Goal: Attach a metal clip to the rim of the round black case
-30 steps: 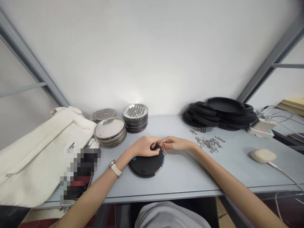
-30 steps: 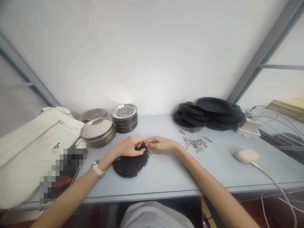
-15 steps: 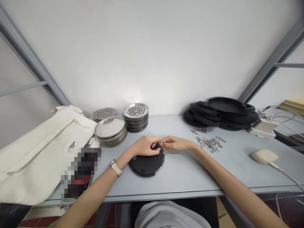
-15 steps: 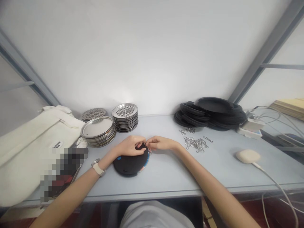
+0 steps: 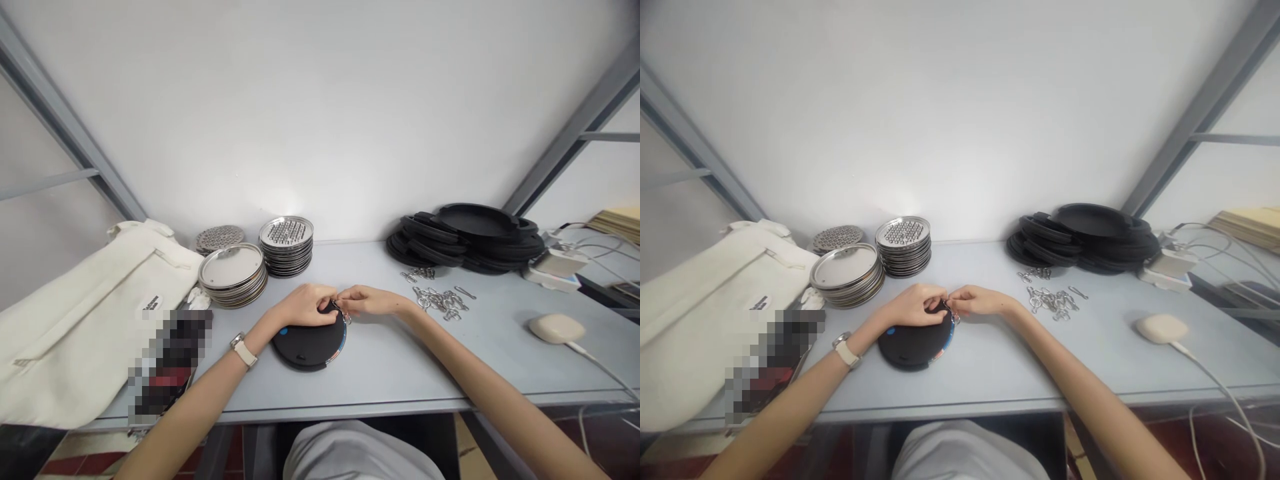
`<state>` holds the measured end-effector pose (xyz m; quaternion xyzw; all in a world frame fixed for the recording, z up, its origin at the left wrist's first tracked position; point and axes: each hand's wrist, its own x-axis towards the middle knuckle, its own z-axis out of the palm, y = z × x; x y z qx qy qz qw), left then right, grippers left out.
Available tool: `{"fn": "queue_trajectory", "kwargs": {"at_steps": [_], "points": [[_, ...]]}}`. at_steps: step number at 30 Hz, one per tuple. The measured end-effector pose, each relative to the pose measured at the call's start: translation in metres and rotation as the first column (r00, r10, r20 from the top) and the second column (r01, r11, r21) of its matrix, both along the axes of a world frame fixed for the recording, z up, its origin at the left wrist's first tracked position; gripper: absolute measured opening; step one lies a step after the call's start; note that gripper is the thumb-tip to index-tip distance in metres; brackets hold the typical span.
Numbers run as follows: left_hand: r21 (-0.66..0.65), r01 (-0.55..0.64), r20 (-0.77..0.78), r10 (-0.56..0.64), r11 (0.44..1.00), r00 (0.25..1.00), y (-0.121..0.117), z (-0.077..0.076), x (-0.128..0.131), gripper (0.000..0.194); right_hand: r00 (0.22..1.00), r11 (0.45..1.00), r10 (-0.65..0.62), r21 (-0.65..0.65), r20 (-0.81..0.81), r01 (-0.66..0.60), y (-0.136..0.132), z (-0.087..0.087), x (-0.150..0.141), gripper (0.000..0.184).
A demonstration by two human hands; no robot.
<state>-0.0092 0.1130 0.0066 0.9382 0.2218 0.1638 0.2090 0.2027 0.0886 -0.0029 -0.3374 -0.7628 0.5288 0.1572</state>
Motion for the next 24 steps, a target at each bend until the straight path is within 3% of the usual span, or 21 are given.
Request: {"fn": "queue_trajectory", "kwargs": {"at_steps": [9, 17, 24], "points": [[0.019, -0.008, 0.003, 0.008, 1.0, 1.0, -0.001, 0.0, 0.0001, 0.012, 1.0, 1.0, -0.005, -0.003, 0.006, 0.005, 0.0018, -0.0004, -0.0017, 0.025], [0.057, -0.016, -0.028, 0.018, 0.998, 0.999, -0.0034, 0.003, 0.0017, 0.011, 1.0, 1.0, -0.018, 0.0, 0.023, 0.018, 0.002, -0.0008, 0.0002, 0.029], [0.153, -0.076, -0.054, 0.085, 0.985, 0.995, -0.0064, 0.0047, 0.0021, 0.023, 0.985, 0.982, -0.167, 0.081, -0.048, 0.17, -0.0036, -0.0021, -0.0064, 0.03]]}}
